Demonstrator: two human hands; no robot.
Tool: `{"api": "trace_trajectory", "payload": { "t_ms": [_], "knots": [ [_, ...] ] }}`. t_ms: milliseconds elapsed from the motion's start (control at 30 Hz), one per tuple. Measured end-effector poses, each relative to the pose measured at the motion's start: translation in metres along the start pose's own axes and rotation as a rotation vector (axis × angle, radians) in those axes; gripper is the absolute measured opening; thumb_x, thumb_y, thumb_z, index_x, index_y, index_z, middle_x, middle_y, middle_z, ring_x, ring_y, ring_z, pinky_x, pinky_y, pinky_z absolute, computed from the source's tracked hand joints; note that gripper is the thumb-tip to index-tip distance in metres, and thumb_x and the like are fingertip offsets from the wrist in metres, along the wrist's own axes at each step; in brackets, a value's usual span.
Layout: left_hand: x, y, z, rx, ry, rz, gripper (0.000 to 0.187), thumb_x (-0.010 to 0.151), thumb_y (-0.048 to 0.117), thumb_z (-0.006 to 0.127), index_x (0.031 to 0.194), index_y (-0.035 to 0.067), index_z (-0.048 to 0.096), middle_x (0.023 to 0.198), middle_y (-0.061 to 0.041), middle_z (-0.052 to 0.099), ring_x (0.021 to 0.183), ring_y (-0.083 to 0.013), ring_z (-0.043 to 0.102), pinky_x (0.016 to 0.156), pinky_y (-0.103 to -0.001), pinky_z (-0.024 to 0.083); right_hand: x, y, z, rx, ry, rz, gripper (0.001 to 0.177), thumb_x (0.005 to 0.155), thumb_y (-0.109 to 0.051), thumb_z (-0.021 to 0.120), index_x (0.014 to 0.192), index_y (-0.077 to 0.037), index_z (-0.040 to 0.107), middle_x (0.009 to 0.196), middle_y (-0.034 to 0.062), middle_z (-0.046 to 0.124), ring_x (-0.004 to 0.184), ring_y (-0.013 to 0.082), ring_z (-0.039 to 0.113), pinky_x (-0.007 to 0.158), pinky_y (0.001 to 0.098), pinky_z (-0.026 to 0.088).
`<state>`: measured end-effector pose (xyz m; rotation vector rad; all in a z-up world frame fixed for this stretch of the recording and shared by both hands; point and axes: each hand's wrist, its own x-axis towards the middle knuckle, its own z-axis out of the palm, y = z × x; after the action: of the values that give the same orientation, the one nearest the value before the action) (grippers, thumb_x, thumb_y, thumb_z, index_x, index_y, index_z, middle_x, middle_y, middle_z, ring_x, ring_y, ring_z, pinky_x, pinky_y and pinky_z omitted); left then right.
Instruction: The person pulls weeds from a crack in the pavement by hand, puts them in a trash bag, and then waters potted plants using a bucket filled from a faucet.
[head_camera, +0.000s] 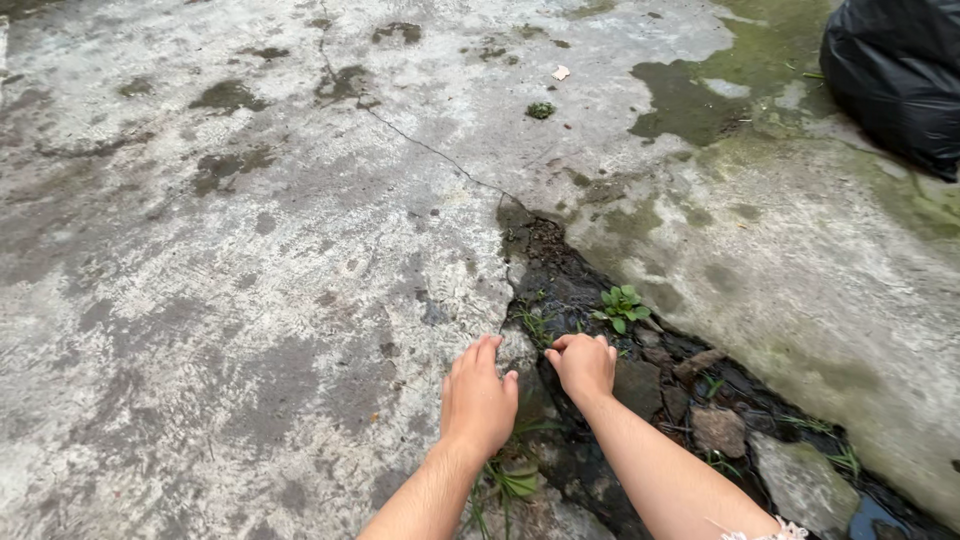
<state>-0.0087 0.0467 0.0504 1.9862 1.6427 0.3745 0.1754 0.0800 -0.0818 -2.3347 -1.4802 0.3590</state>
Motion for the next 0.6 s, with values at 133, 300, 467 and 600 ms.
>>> {"api": "trace_trajectory", "payload": {
  "t_ms": [133,300,467,600],
  "knots": [
    [0.007,-0.004,-0.008,0.019,-0.032,-0.013,0.056,0.096,0.026,0.060,0.148,0.013,0.042,0.155,-0.008,0.042,0.146,-0.0254,0.036,0.119,-0.046,0.027,0.018,0.003,0.007,0.225,0.124,-0.074,0.015,0.089,-0.028,0.073,0.089,-0.015,0.081,0.094,0.0031,0.079,0.092,0.0239,0.074,0.087,0.0412,0.056],
    [0.012,-0.011,-0.008,0.012,-0.015,-0.021,0.057,0.096,0.028,0.061,0.148,0.013,0.043,0.155,-0.008,0.043,0.146,-0.0258,0.035,0.119,-0.046,0.028,0.064,-0.008,-0.011,0.435,0.128,0.034,0.017,0.092,-0.026,0.075,0.100,-0.011,0.076,0.094,0.0069,0.079,0.086,0.0223,0.075,0.083,0.0407,0.058],
    [0.016,-0.012,-0.013,0.015,-0.016,-0.014,0.057,0.095,0.028,0.062,0.147,0.014,0.043,0.155,-0.007,0.042,0.147,-0.0257,0.034,0.118,-0.047,0.026,0.076,-0.003,0.010,0.243,-0.167,0.040,0.054,0.070,-0.019,0.091,0.119,-0.013,0.068,0.103,0.0115,0.077,0.100,0.0265,0.074,0.095,0.0385,0.055],
    [0.013,-0.014,-0.008,0.012,-0.030,-0.030,0.057,0.095,0.029,0.060,0.147,0.013,0.043,0.155,-0.007,0.044,0.147,-0.0241,0.035,0.120,-0.044,0.028,0.072,0.009,0.038,0.179,-0.101,-0.163,0.071,0.062,-0.018,0.095,0.127,-0.008,0.068,0.122,0.0173,0.069,0.107,0.0345,0.067,0.093,0.0405,0.051]
  ]
}}
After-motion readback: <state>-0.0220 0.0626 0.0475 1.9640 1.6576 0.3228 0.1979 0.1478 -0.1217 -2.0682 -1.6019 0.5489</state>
